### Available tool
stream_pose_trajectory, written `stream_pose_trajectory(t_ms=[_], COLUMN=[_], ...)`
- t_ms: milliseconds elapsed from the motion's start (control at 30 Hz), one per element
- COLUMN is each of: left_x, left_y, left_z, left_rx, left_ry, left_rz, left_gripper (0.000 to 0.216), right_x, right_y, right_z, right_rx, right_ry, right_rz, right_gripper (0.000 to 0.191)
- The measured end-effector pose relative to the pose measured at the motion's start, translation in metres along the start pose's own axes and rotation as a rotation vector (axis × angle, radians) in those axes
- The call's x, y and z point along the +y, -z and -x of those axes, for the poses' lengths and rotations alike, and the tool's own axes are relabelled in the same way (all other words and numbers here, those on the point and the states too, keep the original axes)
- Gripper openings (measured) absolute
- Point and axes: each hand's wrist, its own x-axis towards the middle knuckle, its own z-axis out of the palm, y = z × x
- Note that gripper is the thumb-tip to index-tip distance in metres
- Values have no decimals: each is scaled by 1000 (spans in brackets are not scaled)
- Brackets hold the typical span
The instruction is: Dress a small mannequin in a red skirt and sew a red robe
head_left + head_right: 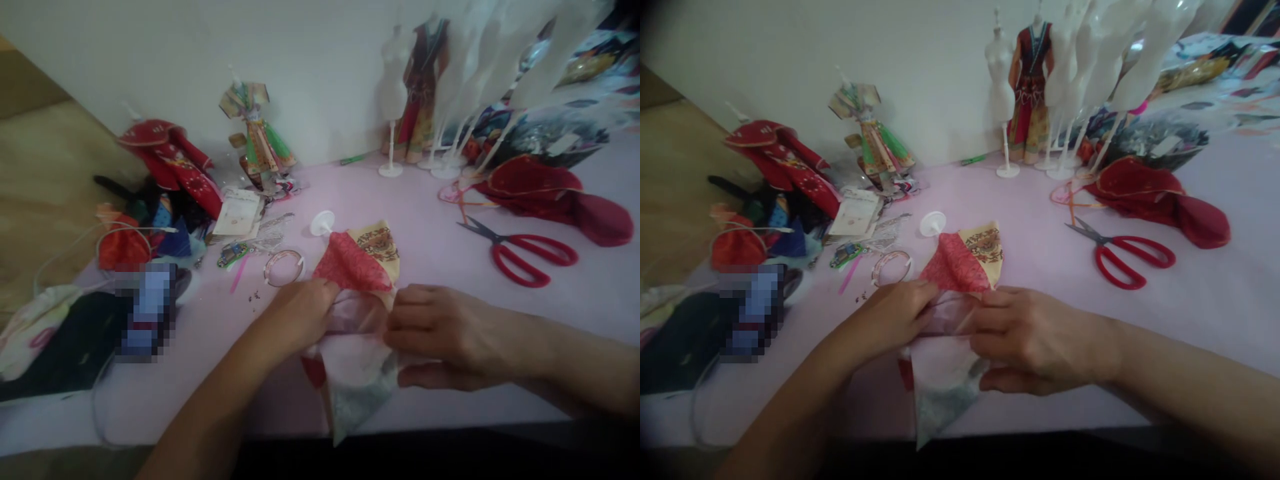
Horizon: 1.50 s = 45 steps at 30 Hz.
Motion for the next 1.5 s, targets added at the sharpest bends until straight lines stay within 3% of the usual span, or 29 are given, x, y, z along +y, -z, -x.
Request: stream_pose_trajectory(t_ms=[267, 467, 567, 667, 733, 900, 1100, 1267, 1500], left_x=[-2, 12, 13, 11, 10, 11, 16, 22, 22], left_y=[11, 8, 3, 4, 8, 11, -7, -17, -17], left_z=[3, -4, -6, -2, 1, 1, -11, -21, -29], left_rx=[11, 252, 172, 26, 0, 133, 389, 408, 381], left_ry=[66, -156, -177, -87, -21, -4, -178, -256, -272], left_rz=[-90, -53, -45, -29, -29, -27, 20, 24, -69], left_gripper=[9, 18, 21, 24, 25, 23, 19, 17, 23], right_x=[1, -3, -4, -3, -3, -3, -4, -2, 2], right_y=[-13, -15, -15, -15, -14, -13, -13, -16, -18], right_z=[0, -1, 0, 1, 2, 2, -1, -1, -2], right_rx=[-55, -32, -48, -77, -86, -62, -51, -49, -78], right_ry=[-13, 25, 28, 12, 9, 23, 50, 50, 18], right_rz=[63, 88, 90, 108, 118, 126, 114, 78, -72], right_gripper=[20, 20, 22, 24, 25, 21, 22, 24, 22])
